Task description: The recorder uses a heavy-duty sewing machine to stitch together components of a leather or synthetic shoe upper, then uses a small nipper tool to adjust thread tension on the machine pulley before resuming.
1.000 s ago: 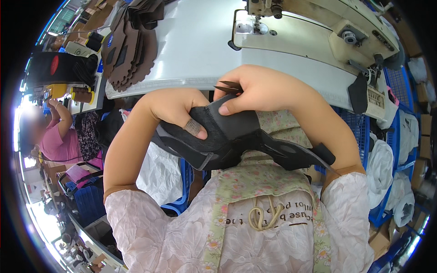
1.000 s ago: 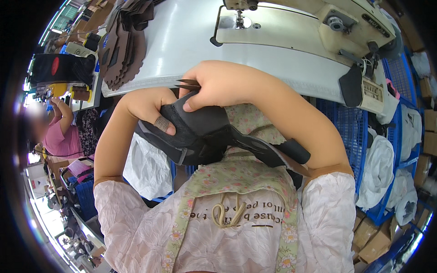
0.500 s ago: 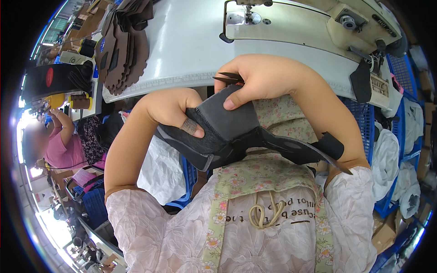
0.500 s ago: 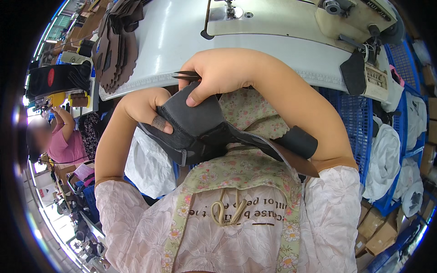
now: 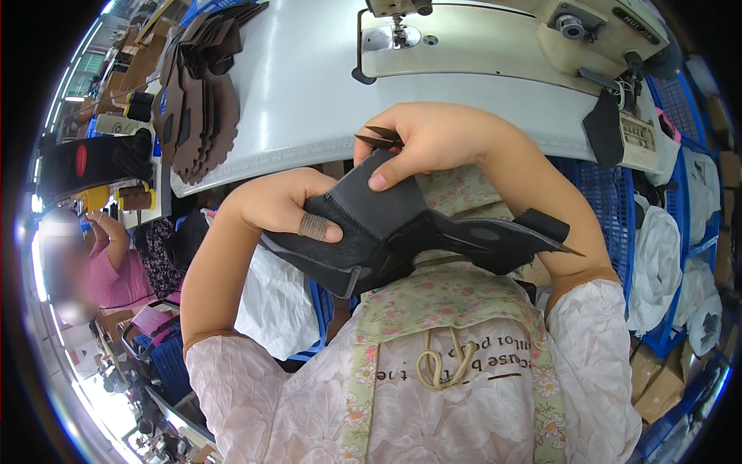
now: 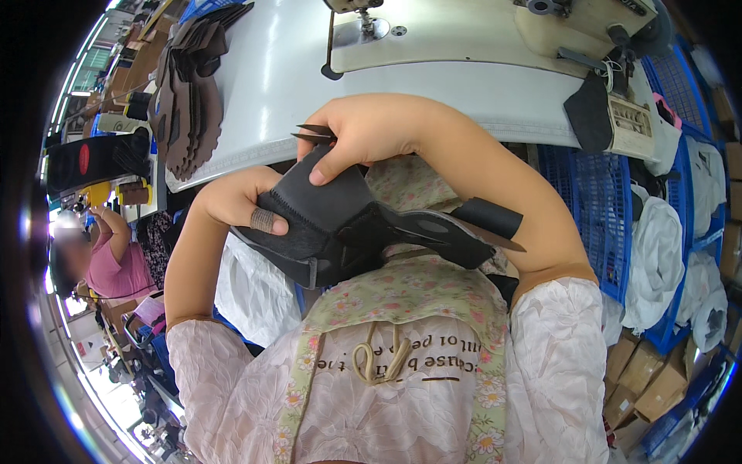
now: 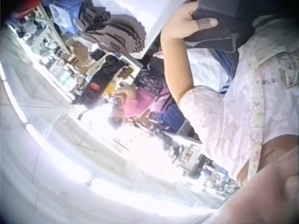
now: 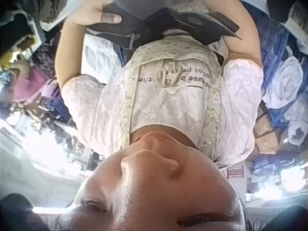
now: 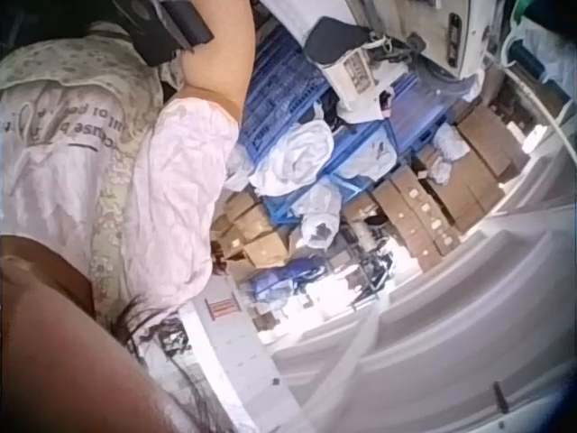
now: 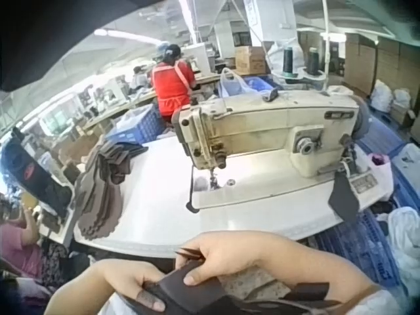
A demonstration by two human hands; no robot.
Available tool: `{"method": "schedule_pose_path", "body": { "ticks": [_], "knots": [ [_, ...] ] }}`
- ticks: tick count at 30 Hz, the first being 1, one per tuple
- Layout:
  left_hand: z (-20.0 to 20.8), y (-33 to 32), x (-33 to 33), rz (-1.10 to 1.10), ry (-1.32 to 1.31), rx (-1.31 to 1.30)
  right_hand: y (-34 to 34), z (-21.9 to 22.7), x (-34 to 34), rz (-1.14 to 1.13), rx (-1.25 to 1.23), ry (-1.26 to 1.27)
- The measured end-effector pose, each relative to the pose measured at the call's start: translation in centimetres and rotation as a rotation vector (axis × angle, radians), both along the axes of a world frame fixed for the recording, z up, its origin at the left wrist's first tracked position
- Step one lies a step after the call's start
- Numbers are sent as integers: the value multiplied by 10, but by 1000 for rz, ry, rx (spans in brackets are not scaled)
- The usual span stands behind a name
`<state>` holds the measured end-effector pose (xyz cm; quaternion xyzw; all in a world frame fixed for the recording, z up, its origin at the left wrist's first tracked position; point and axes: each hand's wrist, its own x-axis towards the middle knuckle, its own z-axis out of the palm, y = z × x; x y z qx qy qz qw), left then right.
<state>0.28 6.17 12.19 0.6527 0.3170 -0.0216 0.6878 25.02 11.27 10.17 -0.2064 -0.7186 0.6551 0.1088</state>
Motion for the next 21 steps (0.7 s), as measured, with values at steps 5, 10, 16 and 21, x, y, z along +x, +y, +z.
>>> {"method": "schedule_pose_path", "body": {
  "ticks": [5, 10, 16, 21],
  "knots": [
    [-1, 2, 6, 109, 34, 2, 2, 0, 10, -37, -107, -19],
    [-10, 6, 8, 151, 54, -52, 5, -10, 15, -16, -146, 35],
    [-7, 18, 21, 81, 67, -58, 10, -15, 25, -22, -143, 21],
    [-3, 26, 31, 31, 185, 70, 10, -36, 40, -69, -96, 49]
  ]
}}
